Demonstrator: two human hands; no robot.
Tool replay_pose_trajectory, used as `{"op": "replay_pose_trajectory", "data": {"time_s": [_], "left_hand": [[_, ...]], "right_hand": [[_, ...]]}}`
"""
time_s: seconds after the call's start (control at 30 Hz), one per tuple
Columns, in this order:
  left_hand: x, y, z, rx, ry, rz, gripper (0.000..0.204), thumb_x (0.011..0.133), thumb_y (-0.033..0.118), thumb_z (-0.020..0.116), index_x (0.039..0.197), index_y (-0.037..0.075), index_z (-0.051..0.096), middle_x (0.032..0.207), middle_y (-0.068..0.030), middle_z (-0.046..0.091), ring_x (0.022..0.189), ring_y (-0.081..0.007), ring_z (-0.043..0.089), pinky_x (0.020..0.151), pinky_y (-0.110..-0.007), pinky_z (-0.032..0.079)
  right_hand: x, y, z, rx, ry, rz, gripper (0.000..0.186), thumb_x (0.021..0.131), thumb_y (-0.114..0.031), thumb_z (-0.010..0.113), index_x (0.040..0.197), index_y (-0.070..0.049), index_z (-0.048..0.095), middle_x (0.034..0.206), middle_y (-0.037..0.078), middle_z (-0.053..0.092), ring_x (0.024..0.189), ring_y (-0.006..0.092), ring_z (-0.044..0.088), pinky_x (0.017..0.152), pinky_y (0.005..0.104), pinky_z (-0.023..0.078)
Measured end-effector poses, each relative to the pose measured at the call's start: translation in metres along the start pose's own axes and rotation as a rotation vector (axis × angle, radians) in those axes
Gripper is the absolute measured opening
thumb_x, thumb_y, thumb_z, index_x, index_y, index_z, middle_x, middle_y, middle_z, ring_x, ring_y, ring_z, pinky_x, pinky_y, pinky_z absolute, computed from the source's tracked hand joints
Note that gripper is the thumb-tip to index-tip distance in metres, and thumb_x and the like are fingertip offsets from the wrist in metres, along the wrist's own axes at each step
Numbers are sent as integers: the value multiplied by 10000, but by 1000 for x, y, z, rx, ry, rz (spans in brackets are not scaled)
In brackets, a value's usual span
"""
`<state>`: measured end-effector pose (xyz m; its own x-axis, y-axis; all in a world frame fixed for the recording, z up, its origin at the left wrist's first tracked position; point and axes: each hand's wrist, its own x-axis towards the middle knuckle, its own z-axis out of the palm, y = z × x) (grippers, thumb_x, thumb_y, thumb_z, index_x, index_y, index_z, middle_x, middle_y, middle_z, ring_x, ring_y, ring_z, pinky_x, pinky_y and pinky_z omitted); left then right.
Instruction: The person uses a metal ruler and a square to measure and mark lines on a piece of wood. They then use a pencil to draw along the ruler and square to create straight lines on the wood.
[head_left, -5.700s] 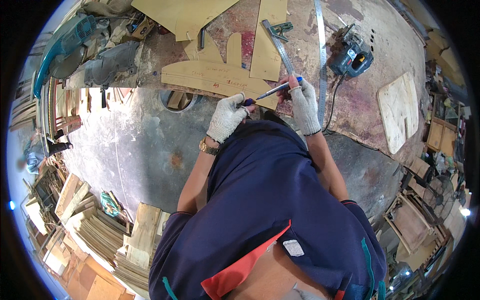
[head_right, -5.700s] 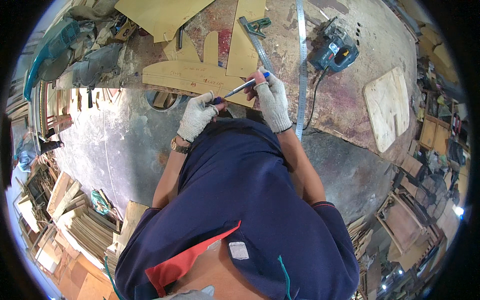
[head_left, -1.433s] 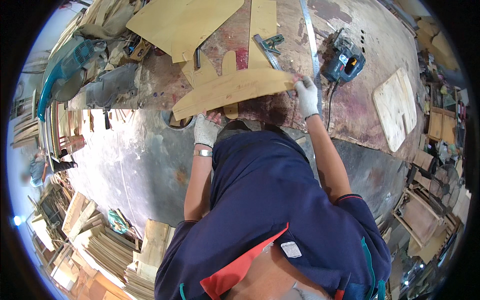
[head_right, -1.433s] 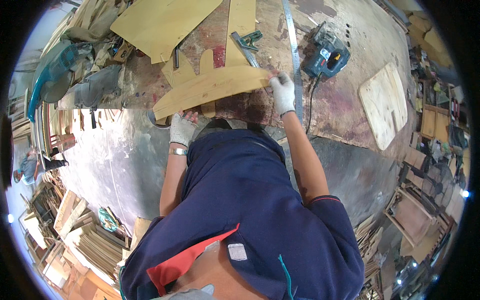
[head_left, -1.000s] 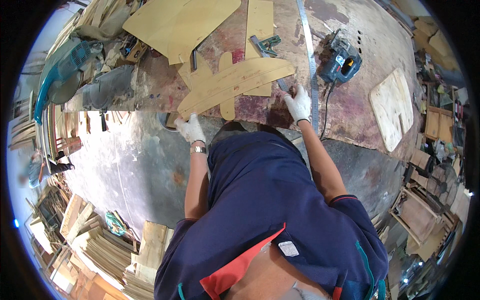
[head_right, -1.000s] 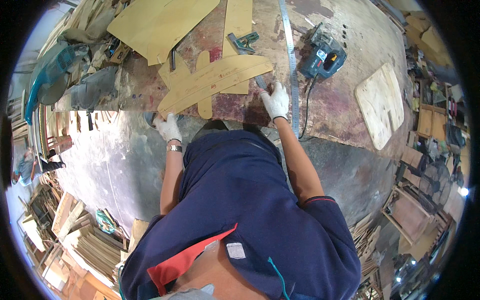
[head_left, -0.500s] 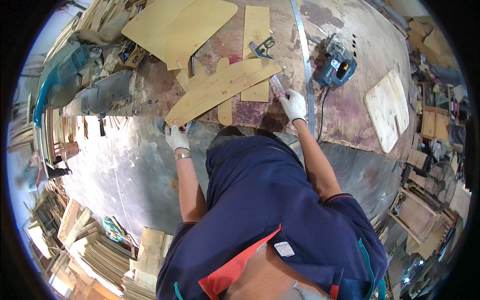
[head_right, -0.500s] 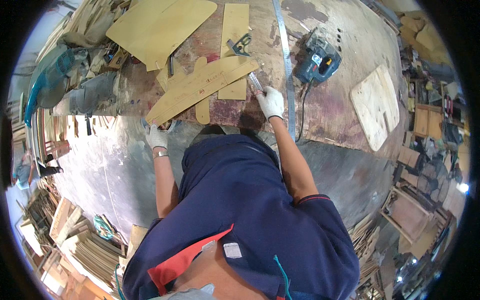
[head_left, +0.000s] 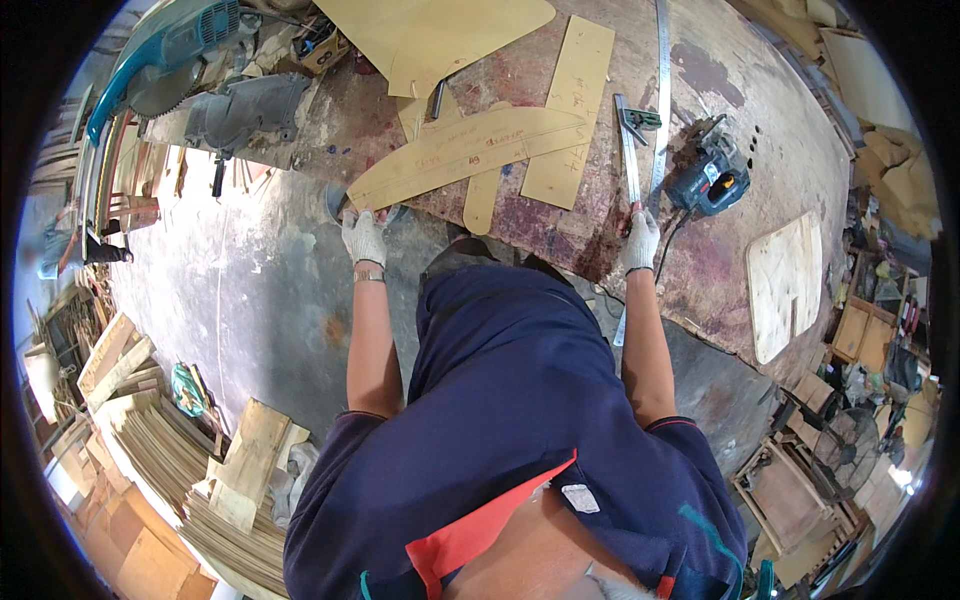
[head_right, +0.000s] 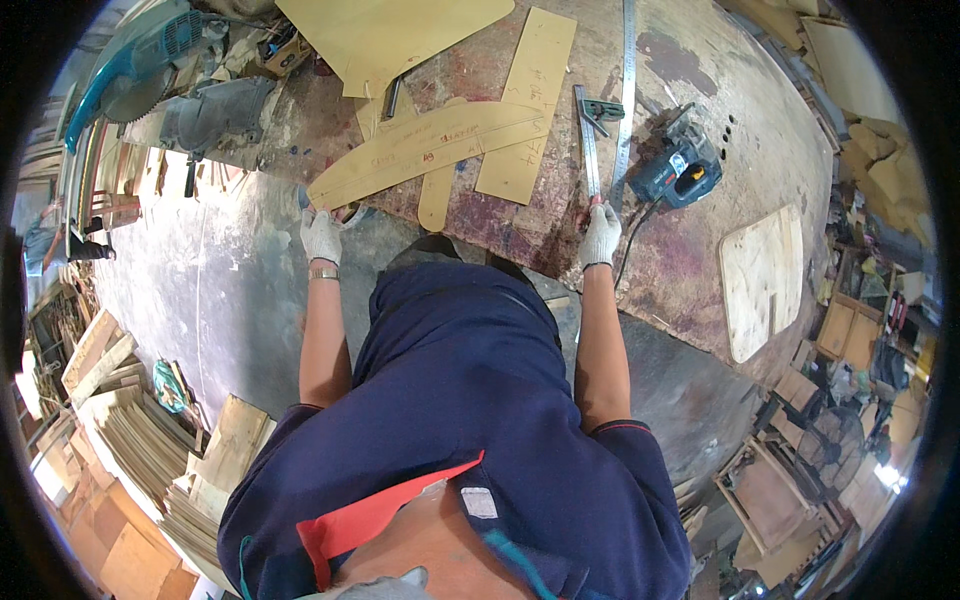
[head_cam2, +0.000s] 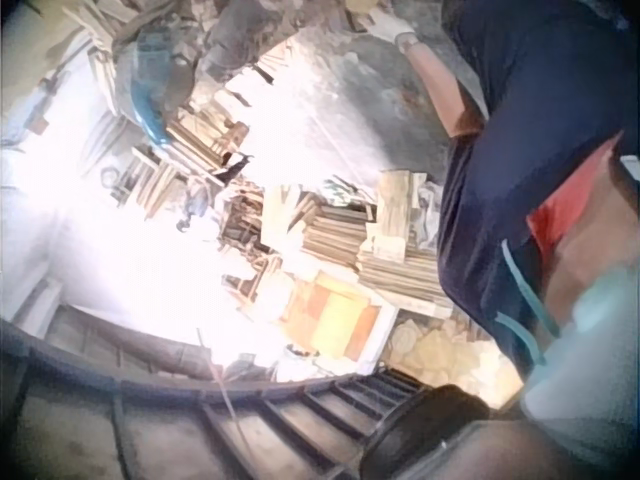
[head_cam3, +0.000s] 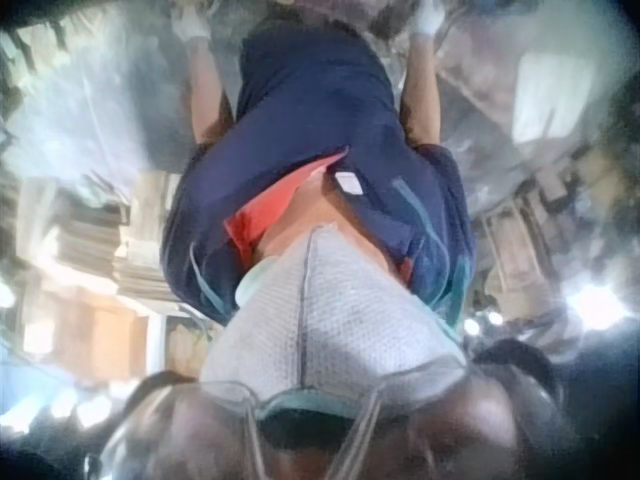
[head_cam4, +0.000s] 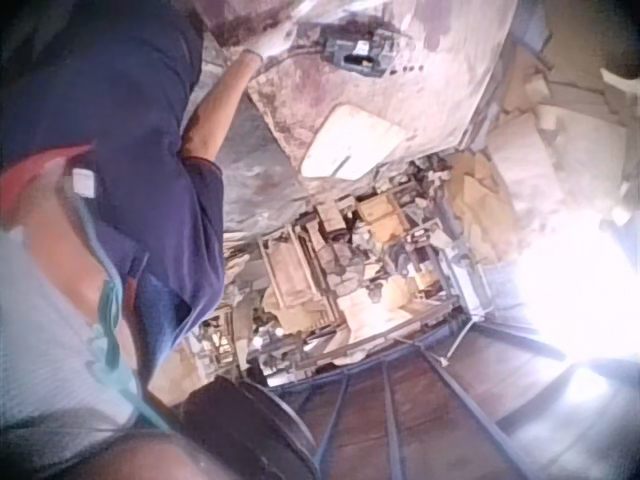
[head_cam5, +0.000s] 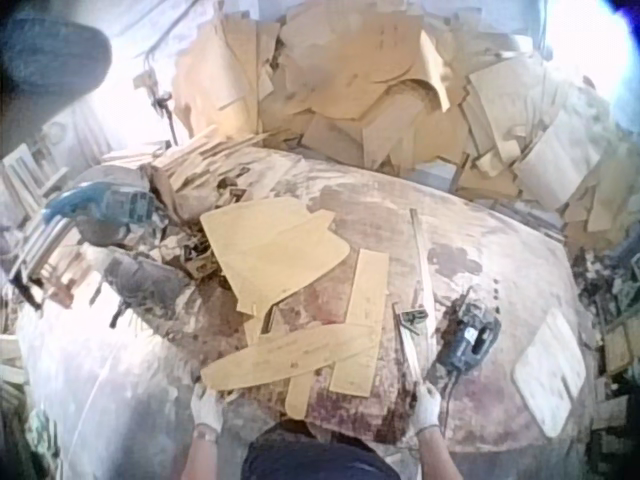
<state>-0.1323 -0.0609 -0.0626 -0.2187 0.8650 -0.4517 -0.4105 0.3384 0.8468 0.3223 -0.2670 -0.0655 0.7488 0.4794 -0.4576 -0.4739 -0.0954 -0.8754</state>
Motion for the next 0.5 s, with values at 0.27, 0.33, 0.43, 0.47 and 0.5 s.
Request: {"op": "replay_pose_trajectory", "data": {"time_s": [0.27, 0.33, 0.43, 0.47, 0.5], "left_hand": [[-33, -47, 38, 425, 138, 5, 252, 903, 164, 684, 1053, 44, 521, 990, -127, 596, 718, -225, 616, 500, -351, 502], [-45, -54, 37, 315, -152, -619, 478, 858, 296, 769, 1162, -1, 550, 1067, -192, 607, 773, -274, 648, 588, -411, 536], [-71, -60, 58, 55, -308, -949, 459, 950, 334, 678, 1295, 69, 532, 1117, -208, 555, 887, -339, 629, 634, -400, 548], [-71, -62, 61, 65, -381, -1027, 457, 985, 327, 634, 1367, 118, 495, 1158, -199, 515, 974, -356, 607, 666, -393, 550], [-71, -64, 63, 143, -364, -1001, 437, 985, 319, 637, 1337, 93, 511, 1120, -190, 539, 951, -346, 619, 664, -381, 552]], "right_hand": [[1, 1, -9, -94, -92, -30, 203, 997, -141, 614, 1138, 1, 576, 856, 97, 685, 609, 159, 632, 513, 284, 498], [-2, 4, -8, -78, -126, -18, 222, 999, -136, 609, 1163, 8, 569, 883, 109, 696, 624, 164, 643, 522, 284, 514], [4, 7, -16, -52, -143, -2, 231, 1006, -132, 597, 1178, 18, 564, 895, 115, 697, 644, 169, 652, 524, 284, 527], [4, 7, -16, -45, -144, 1, 231, 1007, -133, 595, 1178, 19, 566, 895, 115, 697, 647, 169, 654, 523, 283, 529], [4, 8, -16, -39, -144, 4, 231, 1008, -135, 594, 1178, 20, 568, 894, 114, 697, 650, 169, 655, 523, 283, 531]]}}
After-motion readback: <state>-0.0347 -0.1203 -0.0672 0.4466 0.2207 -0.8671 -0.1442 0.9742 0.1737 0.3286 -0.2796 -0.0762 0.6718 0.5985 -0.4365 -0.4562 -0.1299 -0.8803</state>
